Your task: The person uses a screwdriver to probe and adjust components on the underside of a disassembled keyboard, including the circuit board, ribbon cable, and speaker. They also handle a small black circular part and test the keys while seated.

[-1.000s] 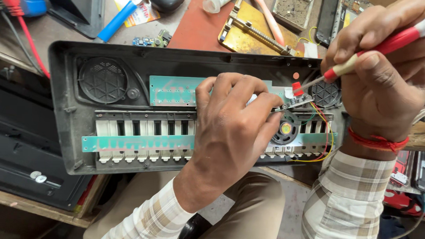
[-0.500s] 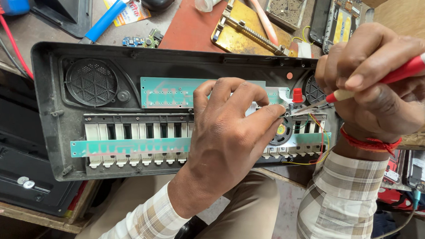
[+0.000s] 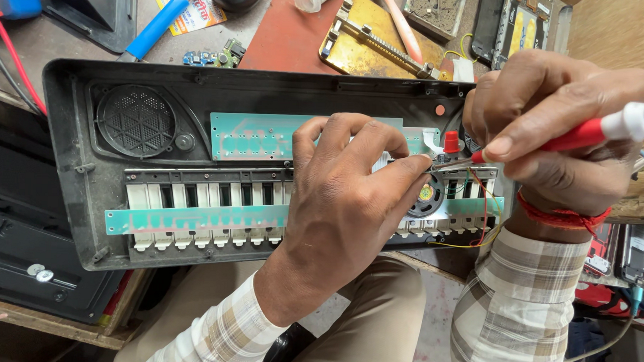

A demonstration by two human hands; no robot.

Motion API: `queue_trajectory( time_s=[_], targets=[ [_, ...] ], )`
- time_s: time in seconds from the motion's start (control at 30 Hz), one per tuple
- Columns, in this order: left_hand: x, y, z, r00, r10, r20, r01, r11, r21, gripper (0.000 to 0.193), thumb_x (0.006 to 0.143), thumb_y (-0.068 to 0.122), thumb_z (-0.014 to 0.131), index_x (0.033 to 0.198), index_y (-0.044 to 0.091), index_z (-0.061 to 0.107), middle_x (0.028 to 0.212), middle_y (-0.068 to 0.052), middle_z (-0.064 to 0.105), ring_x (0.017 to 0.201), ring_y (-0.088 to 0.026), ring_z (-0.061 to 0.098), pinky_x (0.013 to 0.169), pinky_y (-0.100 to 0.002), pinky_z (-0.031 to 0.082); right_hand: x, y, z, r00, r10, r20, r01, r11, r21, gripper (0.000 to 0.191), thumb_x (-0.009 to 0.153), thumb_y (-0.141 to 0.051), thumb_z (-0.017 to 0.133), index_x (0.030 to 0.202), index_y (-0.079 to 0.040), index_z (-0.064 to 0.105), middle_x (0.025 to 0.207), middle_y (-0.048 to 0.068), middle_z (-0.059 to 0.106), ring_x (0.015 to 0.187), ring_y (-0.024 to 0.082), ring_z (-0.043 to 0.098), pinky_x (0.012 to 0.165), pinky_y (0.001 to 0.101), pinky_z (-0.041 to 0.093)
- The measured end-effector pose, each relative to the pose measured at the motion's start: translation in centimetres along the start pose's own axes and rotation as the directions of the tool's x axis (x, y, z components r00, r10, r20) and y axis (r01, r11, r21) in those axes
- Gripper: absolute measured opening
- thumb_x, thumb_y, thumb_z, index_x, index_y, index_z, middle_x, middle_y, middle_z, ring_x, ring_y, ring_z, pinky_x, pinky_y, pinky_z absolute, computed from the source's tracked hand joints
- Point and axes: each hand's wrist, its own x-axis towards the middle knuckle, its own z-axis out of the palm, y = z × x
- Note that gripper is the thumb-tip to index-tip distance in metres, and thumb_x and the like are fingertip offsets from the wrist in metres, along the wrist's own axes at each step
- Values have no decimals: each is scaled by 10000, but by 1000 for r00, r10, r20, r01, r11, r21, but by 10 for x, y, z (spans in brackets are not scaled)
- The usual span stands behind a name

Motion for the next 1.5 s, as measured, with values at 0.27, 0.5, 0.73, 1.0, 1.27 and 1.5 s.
queue_trajectory(
  time_s=[0.27, 0.5, 0.73, 1.0, 1.27, 1.5],
  targets=[
    [0, 0, 0, 1000, 12, 2, -12, 1000, 3, 138, 918, 176, 814, 1042, 122, 786, 1036, 11, 637, 1109, -223, 573, 1060, -483, 361, 7, 10, 7, 993, -116, -17, 116, 993, 28, 360, 785, -226, 923, 1051, -82, 728, 848, 36, 714, 702, 127, 672, 612, 270, 538],
    [0, -1, 0, 1000, 7, -1, -7, 1000, 1, 107, 919, 181, 815, 1006, 127, 786, 1023, 9, 637, 1101, -230, 573, 1055, -491, 359, 26, 7, -10, 933, -117, 341, 97, 992, 75, 234, 789, -93, 815, 997, -20, 738, 856, 125, 730, 766, 175, 708, 695, 350, 532],
    [-1, -1, 0, 1000, 7, -5, -7, 1000, 2, 72, 936, 177, 819, 961, 129, 771, 1016, 14, 641, 1102, -225, 578, 1056, -491, 365, 7, 2, -4, 973, 2, 230, -17, 998, 64, 162, 863, -63, 787, 1017, -19, 764, 912, 135, 747, 791, 199, 719, 747, 350, 544],
    [0, -1, -2, 1000, 6, -2, -6, 1000, -29, 122, 906, 168, 831, 1002, 122, 772, 1037, 14, 642, 1106, -222, 579, 1063, -475, 361, -1, 11, -10, 983, -174, 55, 151, 945, 292, 138, 908, -203, 792, 929, -137, 673, 895, -38, 645, 779, 92, 591, 683, 280, 467],
    [0, 3, -7, 997, -19, 70, 22, 999, -43, 115, 845, 116, 817, 927, 80, 745, 1052, -33, 643, 1137, -240, 586, 1076, -484, 356, -23, 30, -1, 853, -62, -519, 85, 996, 21, 171, 959, -160, 793, 1018, -102, 643, 911, -1, 641, 755, 119, 588, 653, 287, 468],
    [3, 7, -12, 993, -31, 118, 32, 999, -8, 109, 848, 115, 800, 927, 70, 740, 1069, -55, 636, 1151, -265, 580, 1124, -521, 345, -23, 29, 4, 829, -49, -557, 47, 999, -18, 205, 1005, -122, 794, 1095, -71, 617, 924, 32, 637, 735, 143, 585, 628, 293, 470]
  ],
)
